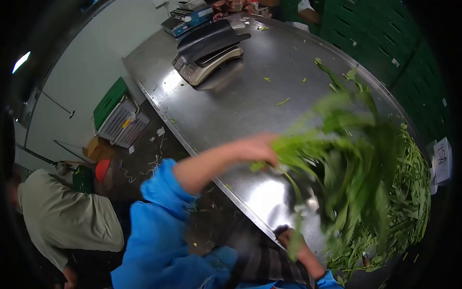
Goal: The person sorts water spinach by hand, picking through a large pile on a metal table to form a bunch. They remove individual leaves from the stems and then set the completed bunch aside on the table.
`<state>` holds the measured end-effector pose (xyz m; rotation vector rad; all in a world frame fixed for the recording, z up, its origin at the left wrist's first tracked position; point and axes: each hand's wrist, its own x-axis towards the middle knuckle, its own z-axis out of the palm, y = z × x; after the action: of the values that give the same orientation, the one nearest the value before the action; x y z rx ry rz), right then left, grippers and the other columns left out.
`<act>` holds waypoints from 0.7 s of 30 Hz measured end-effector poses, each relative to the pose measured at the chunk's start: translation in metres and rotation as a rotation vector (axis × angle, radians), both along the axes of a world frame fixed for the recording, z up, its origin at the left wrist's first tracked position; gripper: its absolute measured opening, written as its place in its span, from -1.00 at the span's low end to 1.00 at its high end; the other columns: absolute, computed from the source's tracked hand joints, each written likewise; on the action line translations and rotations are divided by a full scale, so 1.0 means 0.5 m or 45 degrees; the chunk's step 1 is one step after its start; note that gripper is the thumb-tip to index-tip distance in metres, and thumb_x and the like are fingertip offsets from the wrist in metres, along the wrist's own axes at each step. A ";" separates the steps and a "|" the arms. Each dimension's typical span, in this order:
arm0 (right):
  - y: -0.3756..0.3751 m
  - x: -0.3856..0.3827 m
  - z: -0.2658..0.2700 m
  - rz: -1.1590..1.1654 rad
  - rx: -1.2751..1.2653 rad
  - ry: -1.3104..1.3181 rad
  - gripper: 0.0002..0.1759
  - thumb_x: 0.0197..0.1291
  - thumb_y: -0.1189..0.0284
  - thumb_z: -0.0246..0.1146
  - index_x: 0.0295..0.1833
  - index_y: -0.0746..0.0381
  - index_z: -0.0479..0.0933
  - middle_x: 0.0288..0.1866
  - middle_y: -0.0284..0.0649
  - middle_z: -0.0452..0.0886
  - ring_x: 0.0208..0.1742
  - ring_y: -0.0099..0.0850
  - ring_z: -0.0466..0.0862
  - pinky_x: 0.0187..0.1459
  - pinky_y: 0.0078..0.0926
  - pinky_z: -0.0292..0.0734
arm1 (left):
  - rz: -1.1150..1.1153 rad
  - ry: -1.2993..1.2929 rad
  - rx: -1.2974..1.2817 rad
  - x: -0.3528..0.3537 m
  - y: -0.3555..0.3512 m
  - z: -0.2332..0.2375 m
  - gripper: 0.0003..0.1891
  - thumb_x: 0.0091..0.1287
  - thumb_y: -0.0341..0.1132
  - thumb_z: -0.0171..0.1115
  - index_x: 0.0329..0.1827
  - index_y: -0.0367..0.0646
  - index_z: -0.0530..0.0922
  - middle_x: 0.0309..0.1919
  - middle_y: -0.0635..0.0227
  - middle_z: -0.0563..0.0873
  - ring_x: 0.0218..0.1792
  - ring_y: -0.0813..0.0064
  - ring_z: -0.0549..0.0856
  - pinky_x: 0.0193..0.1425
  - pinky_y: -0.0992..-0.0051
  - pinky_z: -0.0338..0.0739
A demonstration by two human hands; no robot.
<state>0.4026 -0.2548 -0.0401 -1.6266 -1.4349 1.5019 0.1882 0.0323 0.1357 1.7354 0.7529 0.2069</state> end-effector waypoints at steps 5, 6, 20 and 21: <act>0.040 0.012 0.087 0.014 -0.100 -0.345 -0.73 0.15 0.27 0.19 -0.36 0.29 0.54 -0.39 -0.05 0.56 -0.36 -0.20 0.55 -0.26 -0.33 0.45 | 0.375 0.799 1.054 -0.279 0.199 0.143 -0.66 0.04 -0.37 0.15 -0.07 -0.13 0.57 -0.26 0.08 0.67 -0.21 0.13 0.65 -0.16 0.23 0.51; 0.043 0.009 0.093 -0.005 -0.007 -0.267 -0.73 0.17 0.27 0.15 -0.34 0.28 0.54 -0.39 -0.02 0.55 -0.34 -0.15 0.55 -0.26 -0.30 0.45 | 0.410 1.166 1.115 -0.289 0.199 0.169 -0.64 0.04 -0.35 0.15 -0.04 -0.11 0.56 -0.20 0.07 0.66 -0.12 0.06 0.62 -0.06 0.20 0.48; -0.030 0.077 0.076 -0.411 0.100 -0.422 -0.66 0.25 0.23 0.06 -0.19 0.33 0.49 -0.21 0.04 0.55 -0.20 -0.10 0.58 -0.16 -0.24 0.45 | 0.580 0.816 1.212 -0.571 0.373 -0.227 -0.53 0.04 -0.43 0.07 0.11 -0.21 0.45 -0.31 0.05 0.65 -0.32 0.06 0.64 -0.25 0.26 0.50; -0.037 0.093 0.064 -0.431 0.191 -0.470 -0.68 0.24 0.24 0.07 -0.16 0.31 0.49 -0.16 0.02 0.54 -0.18 -0.10 0.58 -0.15 -0.24 0.46 | 0.522 1.119 1.071 -0.552 0.333 -0.253 -0.46 0.06 -0.44 0.09 0.21 -0.18 0.39 -0.13 -0.05 0.62 -0.09 -0.07 0.58 -0.05 0.22 0.47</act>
<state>0.4491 -0.2735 -0.0079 -2.0019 -1.3273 0.9195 -0.0879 0.1989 0.0091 2.4658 1.8653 0.0119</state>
